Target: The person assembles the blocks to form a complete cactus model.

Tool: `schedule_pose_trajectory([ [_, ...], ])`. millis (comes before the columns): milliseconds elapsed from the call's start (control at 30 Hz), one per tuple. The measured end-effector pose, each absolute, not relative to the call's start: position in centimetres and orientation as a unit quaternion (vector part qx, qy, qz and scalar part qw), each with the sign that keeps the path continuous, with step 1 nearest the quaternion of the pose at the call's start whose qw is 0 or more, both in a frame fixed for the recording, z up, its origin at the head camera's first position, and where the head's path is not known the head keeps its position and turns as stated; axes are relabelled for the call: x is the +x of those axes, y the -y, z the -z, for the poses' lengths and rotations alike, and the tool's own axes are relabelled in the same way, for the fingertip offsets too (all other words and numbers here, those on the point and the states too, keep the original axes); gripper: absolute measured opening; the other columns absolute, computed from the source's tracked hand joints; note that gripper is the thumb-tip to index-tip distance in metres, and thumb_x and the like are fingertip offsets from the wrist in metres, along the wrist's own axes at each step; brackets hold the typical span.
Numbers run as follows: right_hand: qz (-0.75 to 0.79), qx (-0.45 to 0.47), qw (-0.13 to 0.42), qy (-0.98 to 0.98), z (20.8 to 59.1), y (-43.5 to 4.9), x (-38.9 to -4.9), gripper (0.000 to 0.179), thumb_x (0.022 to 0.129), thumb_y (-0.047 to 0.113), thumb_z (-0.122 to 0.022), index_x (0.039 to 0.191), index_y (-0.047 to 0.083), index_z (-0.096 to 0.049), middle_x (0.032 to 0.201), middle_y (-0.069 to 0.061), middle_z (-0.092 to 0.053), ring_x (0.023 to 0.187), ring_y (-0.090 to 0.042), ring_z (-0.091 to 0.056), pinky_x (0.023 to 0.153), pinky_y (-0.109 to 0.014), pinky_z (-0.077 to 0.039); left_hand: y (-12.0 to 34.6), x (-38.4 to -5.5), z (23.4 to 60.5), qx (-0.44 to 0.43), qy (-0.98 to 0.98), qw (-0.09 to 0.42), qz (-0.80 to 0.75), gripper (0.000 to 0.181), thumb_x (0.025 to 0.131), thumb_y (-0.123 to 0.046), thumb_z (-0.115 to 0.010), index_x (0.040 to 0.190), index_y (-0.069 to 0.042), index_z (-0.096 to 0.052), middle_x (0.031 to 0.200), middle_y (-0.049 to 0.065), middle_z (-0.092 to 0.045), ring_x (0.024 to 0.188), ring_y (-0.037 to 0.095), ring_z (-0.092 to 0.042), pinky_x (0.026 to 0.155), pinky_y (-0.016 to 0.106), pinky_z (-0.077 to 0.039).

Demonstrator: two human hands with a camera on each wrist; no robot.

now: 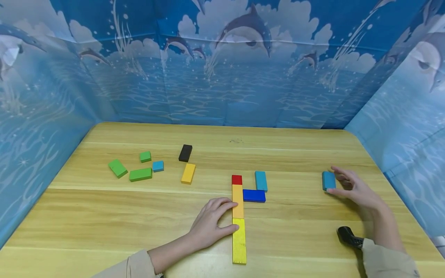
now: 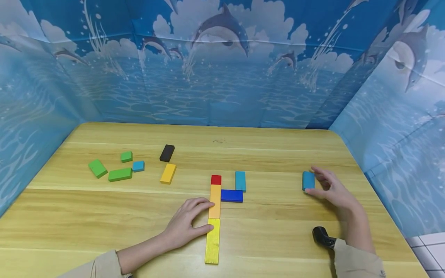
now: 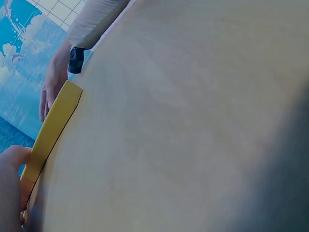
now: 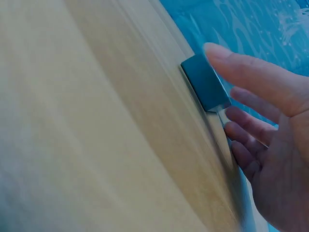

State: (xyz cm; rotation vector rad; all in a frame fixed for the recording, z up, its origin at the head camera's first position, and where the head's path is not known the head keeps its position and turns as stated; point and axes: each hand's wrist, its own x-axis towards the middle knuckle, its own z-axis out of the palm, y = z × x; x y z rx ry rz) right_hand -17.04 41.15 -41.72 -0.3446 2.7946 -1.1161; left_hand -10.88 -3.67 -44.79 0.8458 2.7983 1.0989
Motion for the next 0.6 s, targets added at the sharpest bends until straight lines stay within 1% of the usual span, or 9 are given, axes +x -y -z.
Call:
schedule_pose_trajectory([
  [33,0.37,-0.119,0.062,-0.919,41.77,-41.22,-17.1,0.073,0.086,0.013,-0.063,0.143,-0.002,-0.02,0.133,-0.023,-0.025,0.105,0.002,-0.031,0.074,-0.009,-0.03,3.67,-10.89,44.81,0.27,-0.896,0.009,-0.352,0.052,0.082,-0.047,-0.061,0.128,-0.026,-0.051,0.129,-0.007,-0.045,0.121,0.015,-0.037,0.098,0.04,-0.033],
  [67,0.372,-0.119,0.067,-0.918,41.79,-41.24,-17.13,0.073,0.086,0.013,-0.064,0.143,-0.002,-0.021,0.133,-0.023,-0.026,0.104,0.004,-0.03,0.075,-0.008,-0.03,3.67,-10.9,44.82,0.27,-0.897,0.009,-0.351,0.052,0.082,-0.047,-0.061,0.128,-0.026,-0.051,0.129,-0.007,-0.045,0.121,0.014,-0.037,0.098,0.04,-0.033],
  [133,0.373,-0.115,0.076,-0.918,41.74,-41.22,-17.19,0.073,0.086,0.015,-0.064,0.143,-0.001,-0.022,0.133,-0.022,-0.027,0.104,0.002,-0.029,0.075,-0.008,-0.029,3.69,-10.9,44.86,0.27,-0.897,0.007,-0.35,0.051,0.082,-0.048,-0.061,0.128,-0.026,-0.051,0.129,-0.007,-0.046,0.12,0.015,-0.037,0.098,0.04,-0.033],
  [233,0.366,-0.108,0.08,-0.921,41.67,-41.18,-17.27,0.071,0.086,0.017,-0.064,0.142,-0.001,-0.024,0.132,-0.023,-0.027,0.105,-0.005,-0.03,0.074,-0.009,-0.029,3.71,-10.92,44.9,0.27,-0.897,0.005,-0.35,0.051,0.082,-0.048,-0.061,0.128,-0.026,-0.052,0.128,-0.007,-0.046,0.12,0.015,-0.038,0.098,0.041,-0.033],
  [300,0.362,-0.106,0.078,-0.923,41.7,-41.17,-17.31,0.07,0.086,0.017,-0.064,0.141,-0.001,-0.025,0.131,-0.024,-0.028,0.105,-0.005,-0.03,0.074,-0.009,-0.028,3.72,-10.93,44.91,0.271,-0.896,0.003,-0.352,0.051,0.083,-0.048,-0.061,0.127,-0.026,-0.052,0.128,-0.007,-0.046,0.12,0.016,-0.038,0.097,0.041,-0.034],
  [367,0.365,-0.109,0.072,-0.922,41.85,-41.22,-17.38,0.071,0.085,0.015,-0.065,0.141,-0.003,-0.025,0.13,-0.024,-0.029,0.103,-0.003,-0.031,0.074,-0.009,-0.028,3.73,-10.94,44.89,0.27,-0.895,0.005,-0.354,0.051,0.083,-0.048,-0.06,0.127,-0.026,-0.052,0.128,-0.007,-0.046,0.12,0.016,-0.038,0.097,0.042,-0.033],
  [500,0.379,-0.111,0.065,-0.917,42.18,-41.43,-17.36,0.072,0.084,0.012,-0.066,0.14,-0.006,-0.023,0.126,-0.021,-0.03,0.099,0.004,-0.03,0.074,-0.006,-0.027,3.72,-10.96,44.89,0.272,-0.895,0.006,-0.354,0.05,0.083,-0.048,-0.06,0.128,-0.026,-0.052,0.128,-0.007,-0.046,0.119,0.016,-0.038,0.097,0.042,-0.033],
  [600,0.38,-0.107,0.062,-0.916,42.32,-41.64,-17.27,0.071,0.084,0.011,-0.066,0.139,-0.006,-0.025,0.125,-0.019,-0.032,0.098,0.007,-0.03,0.074,-0.006,-0.027,3.7,-10.95,44.85,0.272,-0.895,0.007,-0.353,0.051,0.083,-0.048,-0.06,0.128,-0.026,-0.051,0.128,-0.006,-0.046,0.12,0.016,-0.038,0.097,0.042,-0.033],
])
